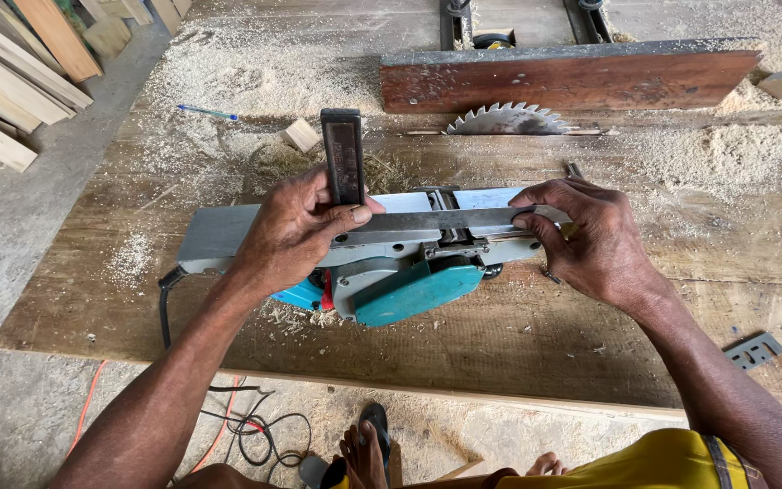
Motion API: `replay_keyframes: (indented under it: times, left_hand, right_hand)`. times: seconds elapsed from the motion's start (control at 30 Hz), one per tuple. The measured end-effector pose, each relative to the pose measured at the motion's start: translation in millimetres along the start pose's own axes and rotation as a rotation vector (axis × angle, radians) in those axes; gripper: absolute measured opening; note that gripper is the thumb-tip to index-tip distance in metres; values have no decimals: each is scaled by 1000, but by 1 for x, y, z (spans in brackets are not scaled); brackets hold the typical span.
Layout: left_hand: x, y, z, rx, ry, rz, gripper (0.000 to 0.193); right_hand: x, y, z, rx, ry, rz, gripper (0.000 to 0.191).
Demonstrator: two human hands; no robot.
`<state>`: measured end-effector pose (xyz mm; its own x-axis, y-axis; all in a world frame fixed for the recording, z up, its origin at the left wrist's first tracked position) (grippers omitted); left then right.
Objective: The person aligns a blade on an electric hand planer resting on a sawdust-covered workbench. They hold a blade-setting gauge against the planer's cutting head, seat the blade under it, and repeatedly tighten the retaining screws by hand while checking the blade edge, finishing with final tightening of the screws.
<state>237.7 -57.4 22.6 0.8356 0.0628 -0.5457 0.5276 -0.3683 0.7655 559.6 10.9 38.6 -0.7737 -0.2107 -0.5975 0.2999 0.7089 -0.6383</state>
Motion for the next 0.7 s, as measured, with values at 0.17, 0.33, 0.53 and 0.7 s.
replay_keyframes:
  times: [0.17,0.33,0.53,0.7]
  left_hand:
    - [-9,0,3,40,19,-40,18]
    - [-14,-5,-4,-1,26,-64,21]
    - [-8,-6,-21,11,29,-89,18]
    - [-7,-7,-29,-45,34,-134,18]
  right_hand:
    - [7,-5,-7,0,3,-4,21]
    - [11,3,-17,-43,12,17,17]
    - [5,24,-27,-101,16,14,17]
    - [3,33,-31,-85,11,12,17]
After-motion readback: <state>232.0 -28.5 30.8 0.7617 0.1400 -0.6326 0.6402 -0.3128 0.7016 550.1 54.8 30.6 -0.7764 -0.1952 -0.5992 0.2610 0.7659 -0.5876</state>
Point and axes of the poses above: each hand's wrist, its own z-axis away from the middle knuckle, its own x-axis out of the palm, y = z × x, the point moved 2 cm from there along -z, towards the middle knuckle, and after that the axes turned 8 degrees about -z, right-handed, at the moved point
